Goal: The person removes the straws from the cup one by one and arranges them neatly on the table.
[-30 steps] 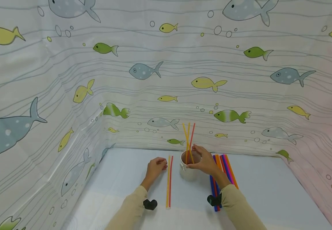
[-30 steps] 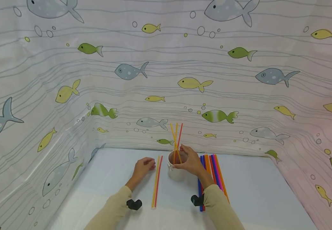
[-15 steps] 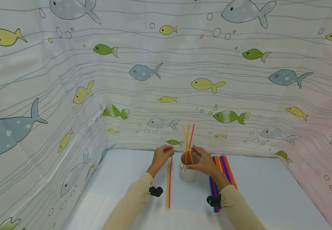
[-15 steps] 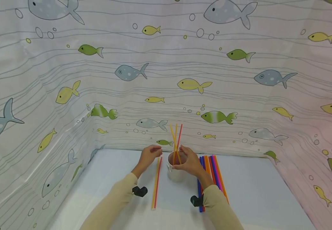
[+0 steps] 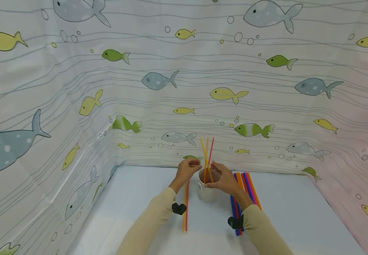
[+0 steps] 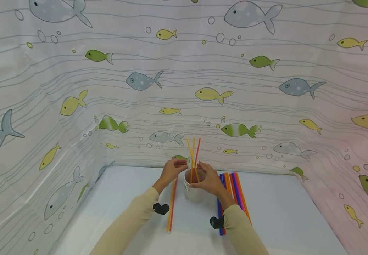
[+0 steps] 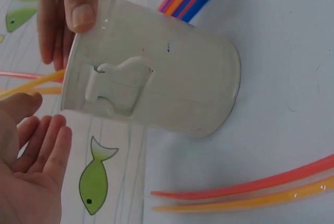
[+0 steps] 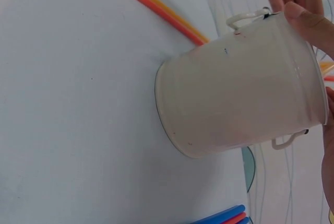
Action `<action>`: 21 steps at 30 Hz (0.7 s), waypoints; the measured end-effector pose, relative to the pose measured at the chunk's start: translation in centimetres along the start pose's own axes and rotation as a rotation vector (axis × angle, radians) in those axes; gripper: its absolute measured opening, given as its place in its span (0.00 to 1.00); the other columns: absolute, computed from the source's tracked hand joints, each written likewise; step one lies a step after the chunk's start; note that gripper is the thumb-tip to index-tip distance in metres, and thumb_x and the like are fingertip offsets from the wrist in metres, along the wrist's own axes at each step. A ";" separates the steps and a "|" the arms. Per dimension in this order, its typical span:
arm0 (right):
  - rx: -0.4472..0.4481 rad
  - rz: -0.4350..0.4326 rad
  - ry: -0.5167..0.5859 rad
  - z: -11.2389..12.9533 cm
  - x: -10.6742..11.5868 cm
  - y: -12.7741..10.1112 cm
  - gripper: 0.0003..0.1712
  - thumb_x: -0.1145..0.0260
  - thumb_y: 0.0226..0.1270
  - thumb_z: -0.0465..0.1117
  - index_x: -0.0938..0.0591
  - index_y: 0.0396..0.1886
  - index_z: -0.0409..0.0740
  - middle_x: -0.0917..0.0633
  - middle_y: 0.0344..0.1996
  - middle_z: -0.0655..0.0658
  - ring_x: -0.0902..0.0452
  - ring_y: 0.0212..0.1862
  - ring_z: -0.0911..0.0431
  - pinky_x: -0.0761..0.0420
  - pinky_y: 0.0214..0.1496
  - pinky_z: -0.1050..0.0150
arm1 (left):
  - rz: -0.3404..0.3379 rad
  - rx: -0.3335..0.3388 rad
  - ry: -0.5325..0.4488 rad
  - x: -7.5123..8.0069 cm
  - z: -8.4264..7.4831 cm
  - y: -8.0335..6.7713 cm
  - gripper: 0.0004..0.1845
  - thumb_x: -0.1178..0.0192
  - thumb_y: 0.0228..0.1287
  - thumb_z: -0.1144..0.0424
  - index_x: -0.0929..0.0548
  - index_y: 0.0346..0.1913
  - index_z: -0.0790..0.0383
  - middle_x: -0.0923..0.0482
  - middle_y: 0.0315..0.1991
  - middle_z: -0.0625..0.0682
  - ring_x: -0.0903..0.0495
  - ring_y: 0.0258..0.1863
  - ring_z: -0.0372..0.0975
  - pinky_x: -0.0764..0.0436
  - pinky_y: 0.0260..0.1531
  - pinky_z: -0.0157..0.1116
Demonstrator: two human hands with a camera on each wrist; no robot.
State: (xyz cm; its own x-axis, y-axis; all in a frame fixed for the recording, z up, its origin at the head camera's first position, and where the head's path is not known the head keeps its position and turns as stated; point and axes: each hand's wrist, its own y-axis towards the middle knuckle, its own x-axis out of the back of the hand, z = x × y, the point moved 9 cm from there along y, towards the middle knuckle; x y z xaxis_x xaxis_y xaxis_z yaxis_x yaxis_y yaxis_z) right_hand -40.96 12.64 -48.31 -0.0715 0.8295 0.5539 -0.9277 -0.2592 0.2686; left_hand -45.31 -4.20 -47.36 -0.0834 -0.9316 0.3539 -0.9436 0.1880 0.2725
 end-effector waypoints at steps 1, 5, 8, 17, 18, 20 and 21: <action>0.002 -0.003 -0.001 0.0 0.0 0.0 0.62 0.15 0.38 0.54 0.36 0.73 0.39 0.24 0.62 0.41 0.30 0.64 0.48 0.32 0.68 0.48 | 0.004 0.000 0.001 -0.2 0.0 0.0 0.16 0.32 0.62 0.64 0.17 0.51 0.67 0.16 0.44 0.54 0.15 0.44 0.42 0.16 0.43 0.34; 0.003 -0.003 -0.016 0.0 0.0 0.1 0.63 0.16 0.38 0.54 0.36 0.73 0.38 0.24 0.61 0.44 0.30 0.64 0.48 0.32 0.68 0.48 | 0.007 0.001 -0.006 -0.8 -0.5 0.1 0.17 0.32 0.62 0.65 0.18 0.52 0.69 0.16 0.45 0.56 0.16 0.44 0.44 0.16 0.44 0.34; 0.001 -0.001 -0.025 0.1 0.0 0.1 0.62 0.16 0.39 0.54 0.36 0.73 0.40 0.24 0.61 0.45 0.30 0.64 0.49 0.32 0.68 0.48 | 0.002 -0.024 -0.014 -1.1 -1.0 0.4 0.17 0.32 0.61 0.68 0.19 0.52 0.72 0.16 0.45 0.59 0.15 0.44 0.47 0.16 0.44 0.35; 0.018 -0.013 -0.016 0.3 0.1 0.1 0.61 0.15 0.39 0.52 0.36 0.73 0.43 0.24 0.61 0.44 0.29 0.64 0.51 0.31 0.68 0.49 | 0.004 -0.035 -0.010 -2.3 -0.9 1.0 0.15 0.32 0.61 0.66 0.17 0.50 0.67 0.15 0.43 0.56 0.15 0.42 0.43 0.16 0.42 0.33; 0.018 -0.015 -0.017 0.3 0.2 0.0 0.61 0.15 0.39 0.53 0.36 0.73 0.43 0.24 0.62 0.44 0.29 0.64 0.51 0.31 0.68 0.49 | 0.002 -0.042 -0.011 -2.4 -1.0 1.0 0.14 0.32 0.61 0.67 0.17 0.50 0.67 0.15 0.42 0.56 0.15 0.41 0.43 0.16 0.42 0.33; 0.019 -0.016 -0.021 0.2 0.2 0.0 0.62 0.15 0.39 0.53 0.36 0.73 0.42 0.24 0.62 0.45 0.30 0.64 0.50 0.31 0.67 0.49 | -0.010 -0.051 -0.007 -2.4 -1.1 1.1 0.13 0.32 0.61 0.68 0.16 0.48 0.67 0.14 0.41 0.56 0.14 0.40 0.43 0.16 0.41 0.33; 0.019 -0.016 -0.023 0.2 0.2 0.0 0.62 0.15 0.39 0.53 0.36 0.73 0.42 0.24 0.62 0.45 0.30 0.64 0.50 0.31 0.67 0.48 | -0.020 -0.056 -0.001 -2.5 -1.1 1.2 0.13 0.32 0.60 0.68 0.16 0.48 0.66 0.14 0.40 0.55 0.14 0.40 0.43 0.16 0.41 0.33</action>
State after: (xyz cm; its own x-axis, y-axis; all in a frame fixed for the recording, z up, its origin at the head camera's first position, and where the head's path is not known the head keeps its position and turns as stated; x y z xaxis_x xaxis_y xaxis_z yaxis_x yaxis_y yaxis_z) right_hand -40.92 12.68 -48.04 -0.0477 0.8225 0.5668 -0.9215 -0.2552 0.2927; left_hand -45.84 -1.34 -46.89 -0.0646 -0.9356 0.3470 -0.9259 0.1859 0.3289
